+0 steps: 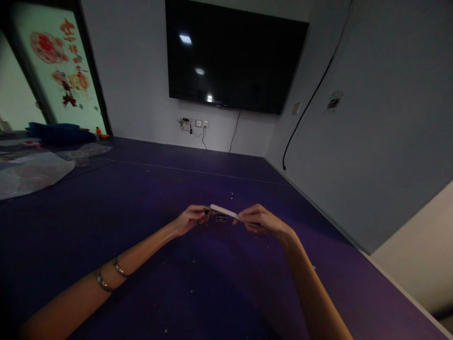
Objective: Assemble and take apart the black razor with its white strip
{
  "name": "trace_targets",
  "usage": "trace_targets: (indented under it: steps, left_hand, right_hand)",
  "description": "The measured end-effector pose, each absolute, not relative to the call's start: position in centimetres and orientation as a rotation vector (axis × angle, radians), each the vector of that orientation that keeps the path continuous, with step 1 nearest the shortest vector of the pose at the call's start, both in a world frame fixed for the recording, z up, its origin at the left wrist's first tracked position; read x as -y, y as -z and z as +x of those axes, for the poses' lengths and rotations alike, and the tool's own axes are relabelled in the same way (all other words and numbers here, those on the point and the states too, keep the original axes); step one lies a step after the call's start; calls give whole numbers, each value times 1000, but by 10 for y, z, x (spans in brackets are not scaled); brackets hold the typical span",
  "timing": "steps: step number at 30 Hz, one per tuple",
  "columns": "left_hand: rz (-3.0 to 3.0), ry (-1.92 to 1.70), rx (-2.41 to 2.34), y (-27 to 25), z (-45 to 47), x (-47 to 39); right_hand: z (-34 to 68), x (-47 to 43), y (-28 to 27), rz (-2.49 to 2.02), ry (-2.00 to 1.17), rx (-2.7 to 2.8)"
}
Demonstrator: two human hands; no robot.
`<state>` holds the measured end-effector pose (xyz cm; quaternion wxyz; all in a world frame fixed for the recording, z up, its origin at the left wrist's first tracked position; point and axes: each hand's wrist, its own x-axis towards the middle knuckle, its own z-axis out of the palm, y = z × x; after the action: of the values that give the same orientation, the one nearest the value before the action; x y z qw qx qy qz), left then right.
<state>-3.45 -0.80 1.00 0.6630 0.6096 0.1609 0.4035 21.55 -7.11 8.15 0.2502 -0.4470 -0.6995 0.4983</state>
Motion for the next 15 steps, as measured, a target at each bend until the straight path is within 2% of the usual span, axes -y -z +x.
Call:
trace_targets:
  steps: [5, 9, 15]
  left_hand:
    - [1384, -916, -350, -11, -33, 10]
    - [1401, -921, -345, -12, -34, 11]
    - [1335, -942, -376, -10, -31, 10]
  right_hand:
    - [213, 72, -81, -1220, -1420, 1962]
    - [210, 71, -82, -1213, -1325, 1889]
    - [210, 75, -83, -1228, -1507, 2029]
